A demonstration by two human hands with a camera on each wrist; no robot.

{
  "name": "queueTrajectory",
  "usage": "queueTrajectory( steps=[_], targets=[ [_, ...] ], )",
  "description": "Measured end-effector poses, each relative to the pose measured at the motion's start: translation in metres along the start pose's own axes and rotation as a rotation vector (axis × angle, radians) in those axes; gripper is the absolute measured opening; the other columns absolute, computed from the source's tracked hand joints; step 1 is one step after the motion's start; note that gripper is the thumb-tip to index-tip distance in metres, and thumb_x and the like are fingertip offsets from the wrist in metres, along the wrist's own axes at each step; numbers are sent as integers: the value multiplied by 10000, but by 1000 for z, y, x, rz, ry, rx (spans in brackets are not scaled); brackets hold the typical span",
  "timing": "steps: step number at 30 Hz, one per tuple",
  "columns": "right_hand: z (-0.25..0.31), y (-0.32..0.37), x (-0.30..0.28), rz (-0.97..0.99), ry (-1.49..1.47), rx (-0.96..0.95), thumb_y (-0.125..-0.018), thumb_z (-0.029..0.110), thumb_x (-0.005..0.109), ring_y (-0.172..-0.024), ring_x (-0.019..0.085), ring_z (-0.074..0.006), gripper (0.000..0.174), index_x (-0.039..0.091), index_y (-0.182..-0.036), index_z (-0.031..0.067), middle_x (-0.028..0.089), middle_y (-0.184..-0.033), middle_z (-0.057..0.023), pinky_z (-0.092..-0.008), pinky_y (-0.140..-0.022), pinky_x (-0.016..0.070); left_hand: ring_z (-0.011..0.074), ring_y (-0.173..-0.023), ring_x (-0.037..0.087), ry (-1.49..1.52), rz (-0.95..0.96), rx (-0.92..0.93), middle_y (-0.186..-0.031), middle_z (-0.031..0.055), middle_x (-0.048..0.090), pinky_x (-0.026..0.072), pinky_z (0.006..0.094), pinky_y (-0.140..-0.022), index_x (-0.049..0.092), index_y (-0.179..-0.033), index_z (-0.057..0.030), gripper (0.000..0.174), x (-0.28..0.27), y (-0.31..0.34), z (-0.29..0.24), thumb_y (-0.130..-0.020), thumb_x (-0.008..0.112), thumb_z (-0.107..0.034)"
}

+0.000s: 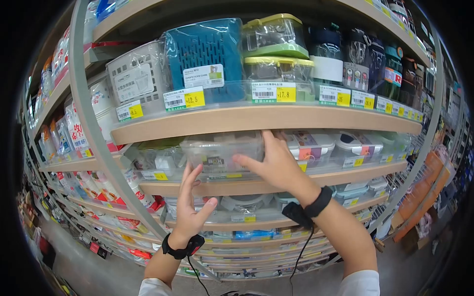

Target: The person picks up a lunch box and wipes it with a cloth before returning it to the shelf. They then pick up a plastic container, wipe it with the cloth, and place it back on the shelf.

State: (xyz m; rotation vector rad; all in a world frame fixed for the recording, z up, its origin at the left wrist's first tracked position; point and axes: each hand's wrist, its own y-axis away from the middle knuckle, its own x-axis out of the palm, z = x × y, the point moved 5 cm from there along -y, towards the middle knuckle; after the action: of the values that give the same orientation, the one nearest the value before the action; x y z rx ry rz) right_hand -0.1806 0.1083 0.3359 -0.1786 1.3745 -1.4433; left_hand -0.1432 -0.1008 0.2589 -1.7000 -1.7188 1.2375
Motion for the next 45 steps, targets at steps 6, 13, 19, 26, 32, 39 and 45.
queueTrajectory(
  steps=[6, 13, 19, 26, 32, 39, 45],
  targets=[
    [-19, -15, 13, 65, -89, 18, -801, 489, 669, -1233, 408, -435, 838, 351, -1329, -77, 440, -1287, -323, -433, -1030, 329, 386, -1376, 282, 66, 25, -2, -1495, 274, 216, 276, 430, -1083, 524, -1269, -33, 547, -6, -3, 11, -774, 698, -188],
    [-28, -27, 14, 220, -25, 125, -813, 524, 638, -1120, 529, -417, 804, 422, -1249, -116, 528, -1178, -335, -402, -962, 412, 365, -1323, 368, 49, 17, 3, -1438, 223, 326, 331, 421, -1043, 597, -1078, -56, 351, -12, 13, 17, -755, 702, -145],
    [-31, -28, 21, 266, 178, 101, -813, 509, 650, -1168, 480, -428, 834, 354, -1309, -93, 475, -1247, -337, -398, -993, 383, 296, -1189, 494, 189, 168, -89, -1313, 157, 492, 359, 409, -1014, 602, -1008, -54, 287, -8, 39, 27, -751, 710, -121],
    [-34, -28, 22, 232, 255, 23, -747, 507, 707, -1206, 439, -443, 907, 334, -1325, -85, 440, -1281, -339, -408, -1019, 359, 280, -1177, 502, 241, 331, -69, -1207, 132, 548, 362, 404, -1006, 594, -956, -46, 224, 5, 54, 24, -761, 697, -82],
    [-30, -27, 19, 260, 289, 77, -728, 505, 718, -1165, 478, -425, 848, 411, -1295, -46, 504, -1234, -293, -413, -988, 386, 281, -1147, 528, 265, 379, -147, -1166, 125, 562, 396, 387, -973, 601, -936, -48, 210, 13, 61, 26, -754, 705, -66],
    [-20, -13, 11, 162, 521, -11, -746, 440, 714, -1092, 519, -400, 647, 550, -1214, 24, 563, -1187, -231, -452, -978, 382, 278, -1093, 558, 193, 320, -43, -1092, 123, 585, 412, 390, -957, 609, -916, -43, 187, -2, 52, 19, -755, 704, -51],
    [0, 38, -20, 145, 336, -76, -771, 374, 690, -1216, 448, -378, 560, 558, -1224, 73, 565, -1209, -180, -477, -1092, 254, 231, -1022, 588, 223, 439, -226, -1025, 106, 609, 438, 351, -912, 605, -940, -34, 194, 2, 94, 48, -773, 701, -57]
  ],
)
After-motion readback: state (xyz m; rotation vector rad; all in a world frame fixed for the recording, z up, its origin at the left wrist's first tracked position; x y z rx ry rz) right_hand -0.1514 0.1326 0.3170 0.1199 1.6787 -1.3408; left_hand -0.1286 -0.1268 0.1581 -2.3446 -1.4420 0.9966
